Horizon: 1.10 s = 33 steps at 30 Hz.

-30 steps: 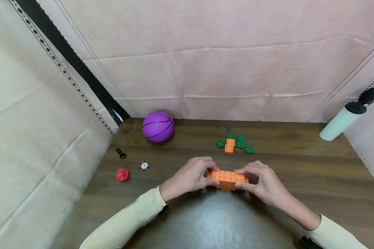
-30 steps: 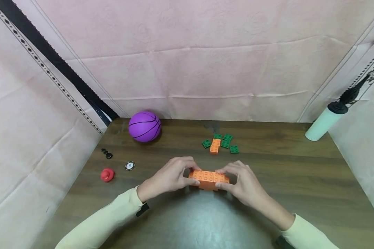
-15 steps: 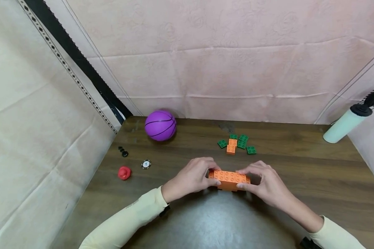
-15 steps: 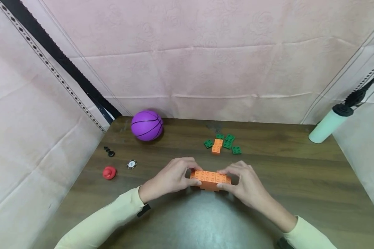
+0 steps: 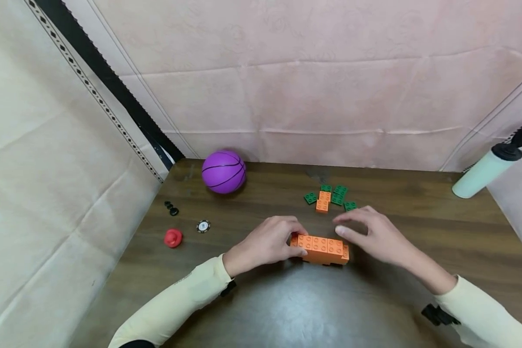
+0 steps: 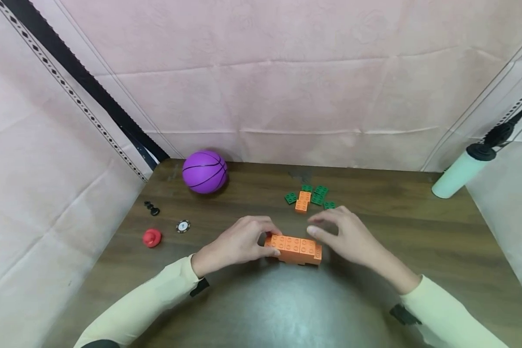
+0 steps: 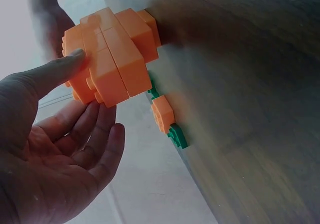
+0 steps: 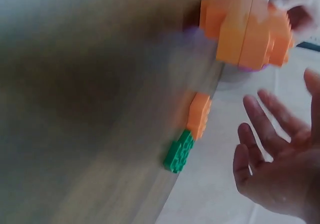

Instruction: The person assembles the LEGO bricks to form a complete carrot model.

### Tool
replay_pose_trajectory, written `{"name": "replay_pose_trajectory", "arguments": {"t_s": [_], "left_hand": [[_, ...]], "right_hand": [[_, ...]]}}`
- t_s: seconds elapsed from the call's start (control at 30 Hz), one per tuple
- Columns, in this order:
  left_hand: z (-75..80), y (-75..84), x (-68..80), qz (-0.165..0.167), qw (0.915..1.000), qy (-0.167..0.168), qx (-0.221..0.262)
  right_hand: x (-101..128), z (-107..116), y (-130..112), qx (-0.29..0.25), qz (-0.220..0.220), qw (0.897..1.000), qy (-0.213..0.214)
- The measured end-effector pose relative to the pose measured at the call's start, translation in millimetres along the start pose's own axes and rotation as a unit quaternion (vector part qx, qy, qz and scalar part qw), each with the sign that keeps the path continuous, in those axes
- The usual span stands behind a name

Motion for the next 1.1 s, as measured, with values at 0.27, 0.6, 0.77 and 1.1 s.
{"name": "replay_pose_trajectory", "arguments": {"t_s": [0.27, 0.6, 0.77, 1.1], "left_hand": [[2.3, -0.3, -2.0, 0.002, 1.0, 0.003, -0.001], [-0.5, 0.9, -2.3, -0.003, 1.0, 0.003, -0.002], [-1.8, 2.7, -3.3, -0.002, 1.0, -0.004, -0.003], [-0.5, 0.6, -1.3, -0.006, 1.0, 0.003, -0.003]], "right_hand": [[-47, 7, 40, 0.01, -0.049, 0.999, 0.022], [-69, -12, 69, 0.001, -0.048, 0.999, 0.013], [-67, -22, 73, 0.015, -0.035, 0.999, 0.007], [-70, -26, 75, 0.056, -0.005, 0.998, 0.014]]}}
Point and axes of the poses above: each hand's wrist, its own x-axis away from the middle knuckle, its own z-axis out of the back of the hand, y = z × x, the point moved 5 cm from there along -x, towards the middle knuckle, and after that the axes turned 12 degrees about z, right-handed, at the moved point
